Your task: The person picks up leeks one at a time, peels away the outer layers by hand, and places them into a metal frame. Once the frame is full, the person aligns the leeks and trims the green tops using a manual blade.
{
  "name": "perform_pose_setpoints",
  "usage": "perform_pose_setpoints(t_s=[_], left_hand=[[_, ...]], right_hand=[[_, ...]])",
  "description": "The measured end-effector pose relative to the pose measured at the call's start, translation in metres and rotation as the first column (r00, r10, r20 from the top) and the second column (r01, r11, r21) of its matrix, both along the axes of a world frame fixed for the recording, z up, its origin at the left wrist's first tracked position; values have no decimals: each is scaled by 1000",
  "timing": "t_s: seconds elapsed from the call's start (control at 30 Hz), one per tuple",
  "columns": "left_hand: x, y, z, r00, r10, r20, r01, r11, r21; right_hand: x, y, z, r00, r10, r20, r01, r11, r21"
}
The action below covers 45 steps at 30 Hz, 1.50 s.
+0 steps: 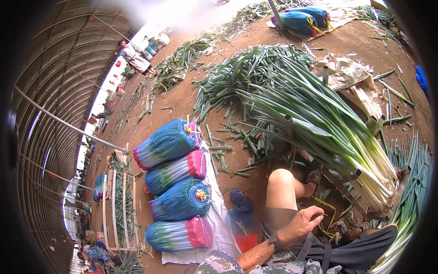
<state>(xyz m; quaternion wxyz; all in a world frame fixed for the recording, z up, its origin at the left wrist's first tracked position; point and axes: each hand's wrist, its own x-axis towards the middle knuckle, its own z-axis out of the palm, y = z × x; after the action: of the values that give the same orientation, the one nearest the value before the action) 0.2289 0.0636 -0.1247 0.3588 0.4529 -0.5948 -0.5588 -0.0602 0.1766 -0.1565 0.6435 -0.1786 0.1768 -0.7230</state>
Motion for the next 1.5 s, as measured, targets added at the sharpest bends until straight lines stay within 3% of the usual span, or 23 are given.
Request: perform_pose_setpoints(t_s=[0.03, 0.07, 0.1, 0.3, 1.1, 1.33, 1.5], left_hand=[[0, 0, 0, 1000, 1, 0, -1, 1000, -2], [0, 0, -1, 1000, -2, 2, 2, 1000, -7], [-1, 0, -2, 1000, -4, 4, 4, 1000, -12], [0, 0, -1, 1000, -3, 11, 3, 1000, -13], [-1, 1, -1, 1000, 5, -3, -5, 1000, 7], [-3, 2, -4, 1000, 20, -2, -20, 1000, -18], [11, 5, 13, 993, 109, -43, -111, 992, -63]], right_hand=[[-5, 3, -4, 1000, -18, 12, 17, 1000, 20], [-45, 27, -46, 985, -156, 72, 142, 977, 162], [-56, 33, -56, 984, -165, 59, 154, 975, 159], [-71, 39, -64, 957, -289, -12, 282, 923, 263], [-76, 39, -63, 919, -355, -169, 393, 849, 353], [-71, 33, -59, 885, -336, -323, 449, 801, 396], [-62, 11, -46, 760, -168, -628, 532, 715, 453]])
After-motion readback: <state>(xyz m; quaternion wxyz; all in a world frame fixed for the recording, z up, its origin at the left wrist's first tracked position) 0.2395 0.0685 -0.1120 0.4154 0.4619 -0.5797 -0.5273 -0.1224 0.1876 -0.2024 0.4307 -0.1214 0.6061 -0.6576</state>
